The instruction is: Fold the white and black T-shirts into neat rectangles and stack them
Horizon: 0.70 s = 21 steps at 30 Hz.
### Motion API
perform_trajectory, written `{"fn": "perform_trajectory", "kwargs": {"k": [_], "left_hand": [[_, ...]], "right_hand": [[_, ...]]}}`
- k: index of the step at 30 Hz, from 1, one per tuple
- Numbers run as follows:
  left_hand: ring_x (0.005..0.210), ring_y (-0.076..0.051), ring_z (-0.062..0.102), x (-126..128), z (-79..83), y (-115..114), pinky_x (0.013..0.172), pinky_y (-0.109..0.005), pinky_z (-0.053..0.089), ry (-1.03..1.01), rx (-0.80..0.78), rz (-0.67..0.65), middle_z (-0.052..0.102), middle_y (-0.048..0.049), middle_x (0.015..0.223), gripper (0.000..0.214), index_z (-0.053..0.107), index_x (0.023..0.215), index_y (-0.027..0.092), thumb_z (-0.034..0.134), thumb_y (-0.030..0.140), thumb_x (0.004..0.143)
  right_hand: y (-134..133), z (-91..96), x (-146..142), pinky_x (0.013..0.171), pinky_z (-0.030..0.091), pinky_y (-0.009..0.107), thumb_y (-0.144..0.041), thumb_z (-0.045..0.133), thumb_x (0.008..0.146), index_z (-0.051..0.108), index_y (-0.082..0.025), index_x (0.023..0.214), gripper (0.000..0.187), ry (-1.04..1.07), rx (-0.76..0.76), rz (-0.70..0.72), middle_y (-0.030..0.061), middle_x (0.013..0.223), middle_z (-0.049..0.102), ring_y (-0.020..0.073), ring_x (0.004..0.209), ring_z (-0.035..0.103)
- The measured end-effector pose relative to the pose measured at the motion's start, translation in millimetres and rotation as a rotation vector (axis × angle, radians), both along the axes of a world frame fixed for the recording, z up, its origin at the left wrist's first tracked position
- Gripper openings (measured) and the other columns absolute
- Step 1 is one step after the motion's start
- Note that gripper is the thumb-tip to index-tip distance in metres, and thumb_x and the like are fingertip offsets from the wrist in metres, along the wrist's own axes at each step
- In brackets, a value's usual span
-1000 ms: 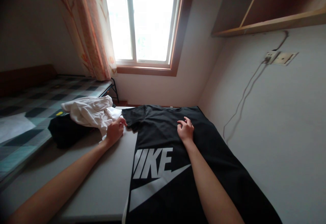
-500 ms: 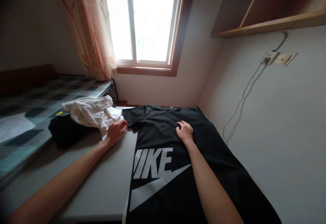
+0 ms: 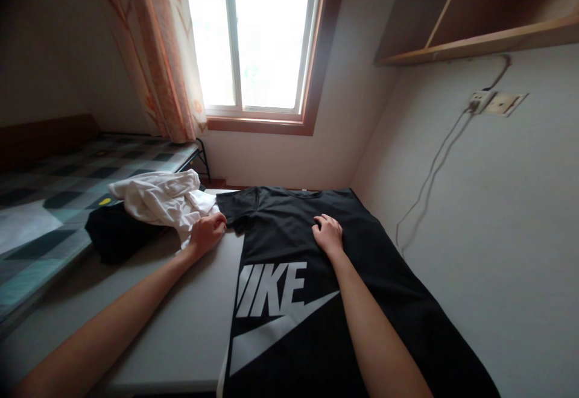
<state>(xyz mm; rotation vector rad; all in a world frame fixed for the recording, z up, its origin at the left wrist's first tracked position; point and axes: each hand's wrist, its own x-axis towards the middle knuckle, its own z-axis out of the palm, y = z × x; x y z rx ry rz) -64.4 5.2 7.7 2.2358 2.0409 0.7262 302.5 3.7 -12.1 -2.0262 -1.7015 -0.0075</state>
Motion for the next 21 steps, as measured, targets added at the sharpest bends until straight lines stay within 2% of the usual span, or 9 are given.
{"fn": "perform_trajectory", "kwargs": {"k": [21], "left_hand": [[0.081, -0.020, 0.066, 1.9, 4.6, -2.9, 0.068, -0.029, 0.039, 0.014, -0.020, -0.004, 0.072, -0.0030, 0.082, 0.022, 0.069, 0.090, 0.024, 0.048, 0.027, 0.088]], "right_hand": [[1.1, -2.4, 1.3, 0.106, 0.038, 0.042, -0.024, 0.053, 0.083, 0.071, -0.020, 0.111, 0.034, 0.005, 0.002, -0.004, 0.0109, 0.131, 0.060, 0.0269, 0.124, 0.052]]}}
